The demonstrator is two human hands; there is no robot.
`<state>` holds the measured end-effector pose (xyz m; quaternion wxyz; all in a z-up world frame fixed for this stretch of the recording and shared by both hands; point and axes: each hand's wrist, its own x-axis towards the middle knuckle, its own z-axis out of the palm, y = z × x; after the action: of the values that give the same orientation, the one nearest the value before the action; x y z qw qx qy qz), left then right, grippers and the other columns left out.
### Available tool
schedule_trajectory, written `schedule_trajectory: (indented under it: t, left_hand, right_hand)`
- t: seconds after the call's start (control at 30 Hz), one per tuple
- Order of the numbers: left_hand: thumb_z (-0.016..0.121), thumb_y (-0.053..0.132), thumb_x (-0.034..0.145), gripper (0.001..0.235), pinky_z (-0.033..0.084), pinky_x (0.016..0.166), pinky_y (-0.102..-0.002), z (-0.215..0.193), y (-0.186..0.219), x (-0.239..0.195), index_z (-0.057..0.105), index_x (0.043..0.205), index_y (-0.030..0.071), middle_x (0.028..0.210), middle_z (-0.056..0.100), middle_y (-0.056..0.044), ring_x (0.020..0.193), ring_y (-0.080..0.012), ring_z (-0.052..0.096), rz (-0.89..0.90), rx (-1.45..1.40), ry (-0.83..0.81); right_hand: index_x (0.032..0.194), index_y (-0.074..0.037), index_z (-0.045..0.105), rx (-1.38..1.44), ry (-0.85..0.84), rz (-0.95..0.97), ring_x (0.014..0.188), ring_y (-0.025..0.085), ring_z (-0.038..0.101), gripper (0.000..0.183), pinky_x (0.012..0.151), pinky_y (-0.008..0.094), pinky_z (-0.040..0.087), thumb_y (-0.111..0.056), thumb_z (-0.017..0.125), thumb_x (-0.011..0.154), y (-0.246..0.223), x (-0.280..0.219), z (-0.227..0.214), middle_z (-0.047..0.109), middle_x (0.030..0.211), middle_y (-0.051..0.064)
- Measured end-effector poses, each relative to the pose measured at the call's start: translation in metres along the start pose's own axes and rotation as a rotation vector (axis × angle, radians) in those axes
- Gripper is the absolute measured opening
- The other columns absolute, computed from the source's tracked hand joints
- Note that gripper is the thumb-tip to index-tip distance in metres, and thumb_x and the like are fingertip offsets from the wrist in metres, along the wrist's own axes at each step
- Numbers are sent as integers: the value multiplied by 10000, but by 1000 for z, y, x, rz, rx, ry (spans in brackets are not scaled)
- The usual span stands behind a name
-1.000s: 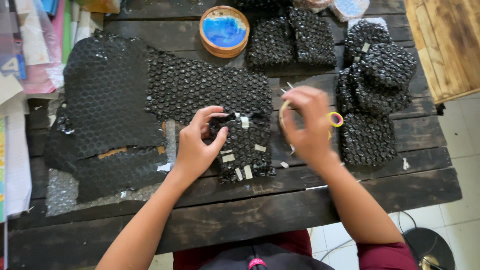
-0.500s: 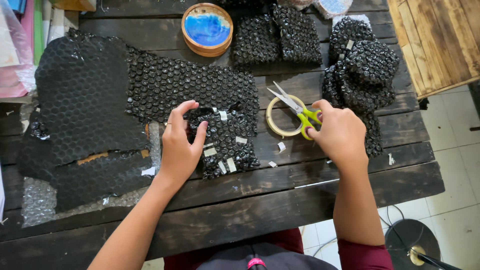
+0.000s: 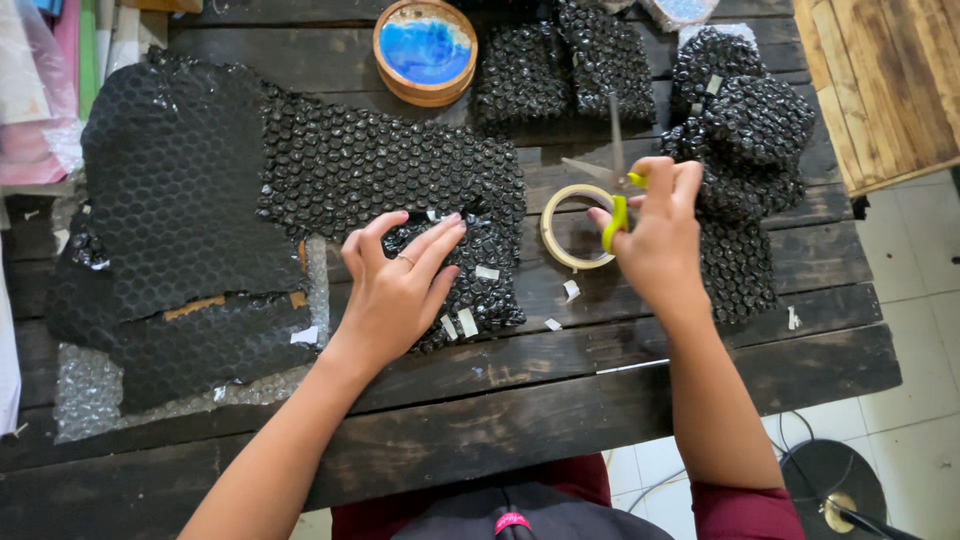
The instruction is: The person folds black bubble wrap into small square pads and secures them with pieces of clear tape. They repeatedly cut tape with scissors, apply it to the folded bubble wrap, and stack the finished pads on the table.
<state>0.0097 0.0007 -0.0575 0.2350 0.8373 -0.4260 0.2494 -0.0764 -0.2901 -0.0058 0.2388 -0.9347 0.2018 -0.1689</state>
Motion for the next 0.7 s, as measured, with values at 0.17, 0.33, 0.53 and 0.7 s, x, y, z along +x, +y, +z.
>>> schedule_trajectory:
  t: [0.17,0.33,0.53,0.7]
  left_hand:
    - [617,205,995,411,273,990,-446,-1,3,1,612,1406,201,1391,658,68,1300,-276,456,25,16,15]
    - [548,182,1030,396,257,1015,-433,-6,3,2,600,1420,234,1389,655,106,1320,-257,443,-55,-98,10]
    - [724,201,954,251,324,1021,-372,-20,13,10,728,1200,248,1223,713,109,1197,-214,534,-140,-365,135]
    - [671,127,988,247,478,957,-322,-9,14,4,742,1223,155,1168,754,29,1075,-206,699,-176,-615,193]
  right_hand:
    - [1196,-134,474,1,21,10,886,346,745,548,788,564,589,-14,827,795,14,6,13,412,1190,97]
    - [1179,-85,486,188,67,-70,819,413,737,509,710,441,627,89,781,803,17,10,17,407,1139,140]
    - [1257,-68,476,717,-15,85,784,233,727,580,672,318,632,-21,807,783,-7,-11,43,491,1117,127]
    - [1212,-48,503,719,-155,67,749,248,733,536,656,329,646,3,823,785,-20,-27,56,468,1100,123]
